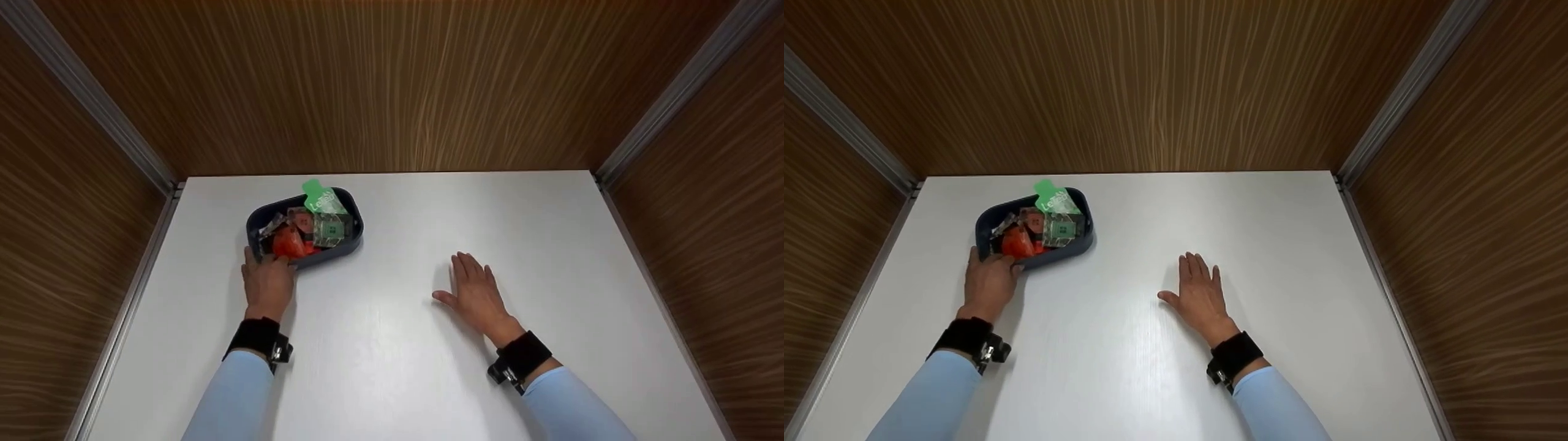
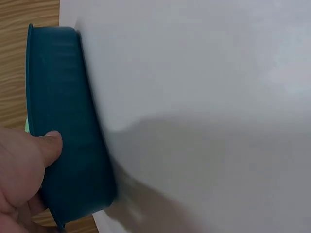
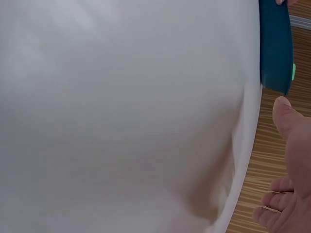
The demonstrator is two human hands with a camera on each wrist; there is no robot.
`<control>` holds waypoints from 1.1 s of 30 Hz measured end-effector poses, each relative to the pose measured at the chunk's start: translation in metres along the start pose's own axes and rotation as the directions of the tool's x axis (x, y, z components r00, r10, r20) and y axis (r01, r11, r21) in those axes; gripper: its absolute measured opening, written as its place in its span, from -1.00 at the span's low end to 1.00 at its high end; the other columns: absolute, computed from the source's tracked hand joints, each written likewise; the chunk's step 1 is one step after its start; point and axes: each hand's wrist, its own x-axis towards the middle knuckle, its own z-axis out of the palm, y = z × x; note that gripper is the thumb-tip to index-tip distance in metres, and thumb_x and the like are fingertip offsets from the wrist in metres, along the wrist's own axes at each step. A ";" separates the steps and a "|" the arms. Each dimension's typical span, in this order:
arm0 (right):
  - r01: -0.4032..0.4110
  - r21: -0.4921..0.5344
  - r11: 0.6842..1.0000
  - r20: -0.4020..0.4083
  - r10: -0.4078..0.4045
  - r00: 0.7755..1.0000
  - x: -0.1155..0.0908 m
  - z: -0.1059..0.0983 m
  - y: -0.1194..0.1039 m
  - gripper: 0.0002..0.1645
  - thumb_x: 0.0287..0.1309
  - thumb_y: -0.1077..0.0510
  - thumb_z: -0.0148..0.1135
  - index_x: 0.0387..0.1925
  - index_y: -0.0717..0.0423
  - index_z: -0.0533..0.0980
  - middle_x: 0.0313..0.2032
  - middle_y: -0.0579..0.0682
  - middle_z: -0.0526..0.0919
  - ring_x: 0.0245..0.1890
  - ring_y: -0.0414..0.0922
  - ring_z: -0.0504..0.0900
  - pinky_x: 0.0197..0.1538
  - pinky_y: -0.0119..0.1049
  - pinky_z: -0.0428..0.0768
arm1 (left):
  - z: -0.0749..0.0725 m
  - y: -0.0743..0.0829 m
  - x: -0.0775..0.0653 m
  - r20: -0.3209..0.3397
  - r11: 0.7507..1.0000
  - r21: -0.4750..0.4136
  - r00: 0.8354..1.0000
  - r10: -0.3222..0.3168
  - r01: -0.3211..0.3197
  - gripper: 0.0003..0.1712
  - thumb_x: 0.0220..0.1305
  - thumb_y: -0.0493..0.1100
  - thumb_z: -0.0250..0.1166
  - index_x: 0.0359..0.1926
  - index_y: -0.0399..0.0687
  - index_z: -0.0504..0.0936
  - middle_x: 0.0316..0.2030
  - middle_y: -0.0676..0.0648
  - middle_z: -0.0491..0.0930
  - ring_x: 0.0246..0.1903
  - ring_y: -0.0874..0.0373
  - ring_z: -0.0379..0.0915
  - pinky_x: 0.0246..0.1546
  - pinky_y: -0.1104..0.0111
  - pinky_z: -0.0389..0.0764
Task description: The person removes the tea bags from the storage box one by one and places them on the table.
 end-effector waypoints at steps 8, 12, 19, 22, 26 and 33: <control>0.040 -0.006 0.999 0.059 -0.039 0.997 0.019 -0.002 -0.017 0.13 0.42 -0.37 0.23 0.60 0.35 0.12 0.58 0.32 0.20 0.61 0.24 0.14 0.55 0.33 0.17 | 0.014 0.053 0.019 -0.114 0.990 0.077 0.986 0.124 -0.116 -0.72 0.28 -0.12 0.53 -0.28 -0.33 0.82 -0.30 -0.35 0.72 -0.01 -0.30 0.65 0.47 -0.36 0.15; 0.066 0.009 0.998 0.045 -0.067 0.997 0.025 -0.007 -0.024 0.10 0.42 -0.34 0.24 0.59 0.34 0.15 0.57 0.30 0.22 0.60 0.23 0.17 0.55 0.31 0.18 | 0.015 0.070 0.022 -0.040 0.975 0.130 0.982 0.185 -0.179 -0.73 0.36 -0.09 0.46 -0.30 -0.26 0.83 -0.37 -0.26 0.73 0.04 -0.23 0.63 0.52 -0.33 0.09; 0.114 0.054 0.992 -0.037 -0.112 0.993 0.033 -0.019 -0.024 0.01 0.43 -0.26 0.29 0.55 0.35 0.23 0.51 0.32 0.31 0.54 0.26 0.27 0.53 0.21 0.26 | 0.021 0.099 0.033 0.011 0.955 0.034 0.955 0.295 -0.296 -0.83 0.42 -0.19 0.40 -0.14 -0.23 0.80 -0.11 -0.27 0.74 0.20 -0.19 0.57 0.58 -0.23 0.01; 0.099 0.075 0.992 -0.054 -0.095 0.994 0.039 -0.024 -0.023 -0.03 0.44 -0.24 0.28 0.54 0.34 0.25 0.49 0.32 0.34 0.52 0.25 0.30 0.50 0.22 0.31 | 0.023 0.110 0.040 0.050 0.942 -0.065 0.942 0.332 -0.329 -0.81 0.49 -0.26 0.30 -0.02 -0.25 0.76 0.13 -0.36 0.64 0.37 -0.29 0.43 0.60 -0.17 0.00; 0.064 0.103 0.993 -0.090 -0.054 0.994 0.060 -0.036 -0.016 -0.16 0.48 -0.16 0.27 0.49 0.32 0.33 0.44 0.31 0.42 0.46 0.26 0.37 0.44 0.23 0.38 | 0.024 0.123 0.046 0.122 0.924 -0.189 0.926 0.358 -0.332 -0.72 0.59 -0.32 0.13 0.14 -0.22 0.70 0.35 -0.42 0.45 0.52 -0.51 0.08 0.55 -0.09 0.21; -0.025 0.054 0.998 -0.079 0.029 0.996 0.112 -0.055 0.002 -0.37 0.48 0.09 0.25 0.39 0.38 0.40 0.33 0.36 0.51 0.34 0.28 0.46 0.38 0.16 0.45 | 0.031 0.138 0.054 0.122 0.899 -0.213 0.903 0.413 -0.383 -0.80 0.57 -0.46 0.02 0.08 -0.34 0.52 0.19 -0.39 0.50 0.52 -0.45 0.11 0.57 -0.05 0.18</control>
